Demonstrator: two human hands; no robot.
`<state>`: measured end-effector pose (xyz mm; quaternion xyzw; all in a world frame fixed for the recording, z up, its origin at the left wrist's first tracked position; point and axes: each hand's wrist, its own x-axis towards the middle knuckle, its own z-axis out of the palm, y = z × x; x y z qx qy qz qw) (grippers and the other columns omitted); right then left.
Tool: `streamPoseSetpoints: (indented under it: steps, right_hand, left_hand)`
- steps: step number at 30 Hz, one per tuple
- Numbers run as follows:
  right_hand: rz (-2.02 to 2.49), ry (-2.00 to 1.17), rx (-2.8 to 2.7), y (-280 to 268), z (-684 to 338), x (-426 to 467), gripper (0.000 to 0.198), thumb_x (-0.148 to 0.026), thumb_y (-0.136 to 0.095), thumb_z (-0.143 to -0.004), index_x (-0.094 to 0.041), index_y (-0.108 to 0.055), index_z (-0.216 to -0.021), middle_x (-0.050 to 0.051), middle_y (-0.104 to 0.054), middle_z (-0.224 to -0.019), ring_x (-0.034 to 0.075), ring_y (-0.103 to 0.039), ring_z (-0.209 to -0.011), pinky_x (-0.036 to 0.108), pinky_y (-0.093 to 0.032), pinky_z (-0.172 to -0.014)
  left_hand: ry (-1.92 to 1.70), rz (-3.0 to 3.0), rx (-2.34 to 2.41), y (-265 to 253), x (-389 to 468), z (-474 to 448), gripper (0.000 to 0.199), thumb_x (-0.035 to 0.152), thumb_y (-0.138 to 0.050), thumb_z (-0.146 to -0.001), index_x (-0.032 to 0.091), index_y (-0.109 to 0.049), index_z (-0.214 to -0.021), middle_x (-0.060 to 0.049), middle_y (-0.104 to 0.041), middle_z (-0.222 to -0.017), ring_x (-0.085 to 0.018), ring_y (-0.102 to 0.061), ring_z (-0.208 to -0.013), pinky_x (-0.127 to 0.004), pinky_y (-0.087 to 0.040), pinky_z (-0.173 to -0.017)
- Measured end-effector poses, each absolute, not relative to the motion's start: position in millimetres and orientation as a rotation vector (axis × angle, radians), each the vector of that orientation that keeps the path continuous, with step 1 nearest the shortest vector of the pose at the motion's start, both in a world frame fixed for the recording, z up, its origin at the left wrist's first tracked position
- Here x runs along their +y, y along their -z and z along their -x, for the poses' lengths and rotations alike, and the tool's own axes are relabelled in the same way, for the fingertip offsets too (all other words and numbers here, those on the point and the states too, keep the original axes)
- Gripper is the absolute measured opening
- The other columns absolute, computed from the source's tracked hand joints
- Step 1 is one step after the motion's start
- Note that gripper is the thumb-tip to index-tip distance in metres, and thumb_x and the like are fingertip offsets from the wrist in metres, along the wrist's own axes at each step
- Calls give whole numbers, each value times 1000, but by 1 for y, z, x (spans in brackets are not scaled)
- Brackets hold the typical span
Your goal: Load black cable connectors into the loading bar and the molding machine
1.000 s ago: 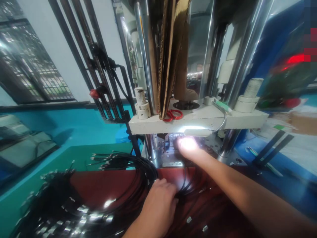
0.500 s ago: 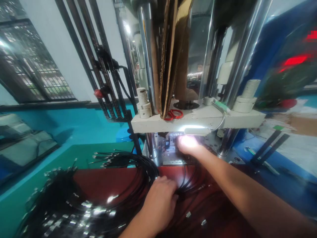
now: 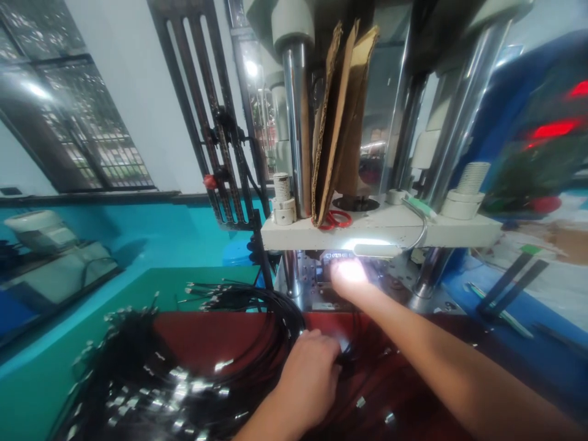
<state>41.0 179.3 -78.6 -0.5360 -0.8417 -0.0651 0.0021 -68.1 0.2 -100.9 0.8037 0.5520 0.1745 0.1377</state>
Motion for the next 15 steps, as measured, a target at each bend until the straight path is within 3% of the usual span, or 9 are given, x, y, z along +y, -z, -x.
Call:
streamPoseSetpoints:
  steps: [6, 10, 12, 15]
  right_hand:
    - [1700, 177, -2698, 73, -41, 185, 31, -13, -55, -81, -2, -59, -110, 17, -61, -100, 25, -58, -99, 42, -40, -90]
    - [1691, 79, -2689, 67, -41, 185, 24, -14, -61, -79, -5, -62, -102, 13, -63, -94, 23, -59, -95, 41, -44, -86]
    - [1695, 48, -2656, 63, -39, 185, 23, -16, -61, -80, -6, -63, -101, 12, -63, -95, 22, -59, -96, 41, -44, -87]
    - [1700, 26, -2571, 57, -44, 182, 23, -15, -59, -80, -6, -62, -101, 12, -62, -95, 22, -59, -94, 40, -44, -85]
  left_hand:
    - [-488, -2318, 1590, 102, 1, 69, 15, 4, -65, -80, 15, -54, -79, -4, -57, -84, -24, -49, -86, -37, -37, -86]
    - [-659, -2225, 1449, 91, 0, 70, 24, 4, -70, -82, 18, -57, -97, -1, -55, -98, -20, -49, -93, -30, -38, -87]
    - [-805, -2198, 1379, 79, 2, 72, 26, 7, -66, -88, 22, -55, -106, 1, -52, -106, -18, -48, -97, -27, -39, -87]
    - [-891, -2335, 1365, 59, 17, 74, 22, 4, -50, -94, 21, -54, -107, 0, -51, -107, -17, -47, -100, -28, -37, -91]
